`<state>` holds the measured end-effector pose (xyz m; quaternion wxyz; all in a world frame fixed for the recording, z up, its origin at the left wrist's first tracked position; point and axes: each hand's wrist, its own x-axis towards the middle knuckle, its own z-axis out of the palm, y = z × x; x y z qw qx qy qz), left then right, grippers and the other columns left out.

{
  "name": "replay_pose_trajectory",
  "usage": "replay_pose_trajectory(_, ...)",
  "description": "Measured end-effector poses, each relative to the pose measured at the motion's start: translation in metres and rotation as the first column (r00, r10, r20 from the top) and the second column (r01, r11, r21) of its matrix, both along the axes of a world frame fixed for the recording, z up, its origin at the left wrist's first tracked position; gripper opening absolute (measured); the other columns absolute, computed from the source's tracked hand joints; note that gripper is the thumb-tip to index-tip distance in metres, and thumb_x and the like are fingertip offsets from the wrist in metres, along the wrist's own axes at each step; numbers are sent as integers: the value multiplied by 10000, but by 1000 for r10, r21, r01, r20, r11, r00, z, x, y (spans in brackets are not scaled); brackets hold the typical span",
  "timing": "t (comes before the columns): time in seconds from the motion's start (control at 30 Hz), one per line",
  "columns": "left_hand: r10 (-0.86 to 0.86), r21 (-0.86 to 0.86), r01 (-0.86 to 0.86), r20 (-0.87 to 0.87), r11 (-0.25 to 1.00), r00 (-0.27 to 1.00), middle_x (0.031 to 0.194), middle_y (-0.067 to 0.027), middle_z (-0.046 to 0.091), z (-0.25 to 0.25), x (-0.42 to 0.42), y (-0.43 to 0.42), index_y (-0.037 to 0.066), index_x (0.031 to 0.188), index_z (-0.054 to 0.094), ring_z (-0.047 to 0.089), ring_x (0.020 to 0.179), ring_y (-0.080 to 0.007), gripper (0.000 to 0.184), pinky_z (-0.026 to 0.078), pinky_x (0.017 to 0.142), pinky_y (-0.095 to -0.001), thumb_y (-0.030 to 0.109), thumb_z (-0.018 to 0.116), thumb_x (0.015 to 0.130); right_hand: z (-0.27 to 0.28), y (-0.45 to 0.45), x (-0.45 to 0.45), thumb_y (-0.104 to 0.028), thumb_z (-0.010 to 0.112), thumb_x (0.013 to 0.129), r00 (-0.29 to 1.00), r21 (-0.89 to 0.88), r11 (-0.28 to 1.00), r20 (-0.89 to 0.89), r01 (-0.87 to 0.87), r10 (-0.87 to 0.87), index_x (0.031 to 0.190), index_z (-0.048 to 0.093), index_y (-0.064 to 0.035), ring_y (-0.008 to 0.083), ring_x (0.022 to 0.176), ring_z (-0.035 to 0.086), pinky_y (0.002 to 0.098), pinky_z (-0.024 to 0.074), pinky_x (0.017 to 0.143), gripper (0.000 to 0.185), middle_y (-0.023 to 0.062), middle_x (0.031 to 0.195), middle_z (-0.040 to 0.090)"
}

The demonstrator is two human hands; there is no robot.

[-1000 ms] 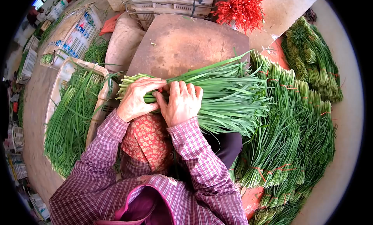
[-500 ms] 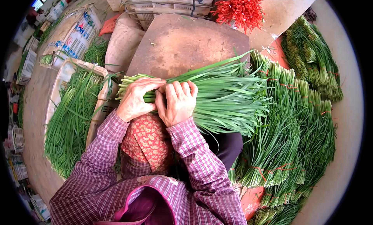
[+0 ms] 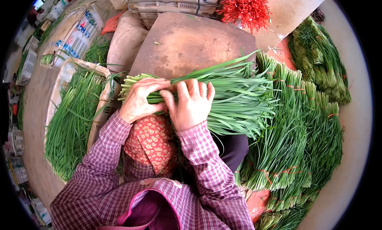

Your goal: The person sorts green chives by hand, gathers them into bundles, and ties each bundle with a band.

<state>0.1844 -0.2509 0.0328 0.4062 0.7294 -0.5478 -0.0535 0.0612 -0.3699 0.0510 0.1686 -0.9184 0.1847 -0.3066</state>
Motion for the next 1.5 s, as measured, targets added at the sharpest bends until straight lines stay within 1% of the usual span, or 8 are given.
replay_pose_trajectory(0.53,59,24,-58,-41,998,997,1075,-168,656,-3,2,0,7,1058,645,605,1045,-328,494,460,954,-404,163,758,603,-24,8,14,-176,633,797,986,78,991,135,-111,100,940,621,-117,290,910,560,538,307,1008,154,65,890,608)
replay_pose_trajectory(0.7,-50,306,6,138,952,989,1305,-259,503,23,13,-10,-82,1375,331,488,1228,-352,1126,298,1104,-481,518,816,555,-19,-12,24,-107,659,775,957,210,957,253,-198,142,857,616,-104,275,877,576,502,328,994,93,50,839,622)
replay_pose_trajectory(0.83,-103,567,-112,334,816,937,1403,-282,378,20,8,-17,-103,1389,287,323,1357,-378,1275,195,1152,-480,613,819,478,-21,-27,30,-116,648,810,929,314,907,329,-279,172,854,612,-91,273,848,562,474,339,980,61,60,817,609)
replay_pose_trajectory(1.0,-9,497,-110,231,861,973,1257,-189,507,5,15,-25,50,1343,420,466,1204,-353,1027,305,1076,-468,433,840,488,-13,-16,28,-113,649,796,898,70,952,357,-299,256,853,602,-76,279,829,565,457,372,931,82,60,823,600)
replay_pose_trajectory(1.1,-56,494,-57,212,868,976,1061,-129,572,5,27,-33,101,1115,515,532,1062,-348,720,403,927,-454,363,807,511,-10,-9,22,-122,658,787,922,-26,962,279,-272,269,838,589,-88,277,838,574,407,440,807,92,65,817,591)
replay_pose_trajectory(1.27,-61,506,-57,214,860,975,1008,-123,592,-10,37,-39,106,1069,527,558,1008,-349,643,426,883,-451,345,791,533,-12,7,22,-104,643,823,931,150,958,311,-246,191,849,583,-83,286,699,620,364,492,588,69,87,774,608)
replay_pose_trajectory(1.37,-55,513,-60,205,856,977,1038,-114,589,-7,36,-38,130,1071,537,548,1046,-336,637,420,901,-457,363,792,536,-16,13,30,-64,567,914,914,494,818,396,-295,90,878,553,-22,134,544,591,264,472,527,57,75,639,615)
replay_pose_trajectory(1.5,-82,614,-40,169,788,982,1330,-195,471,22,22,-34,78,1451,305,413,1279,-352,1196,232,1117,-521,490,853,470,-24,4,32,-99,550,945,842,803,383,529,-457,-104,866,501,-54,84,546,559,219,479,505,103,33,722,617)
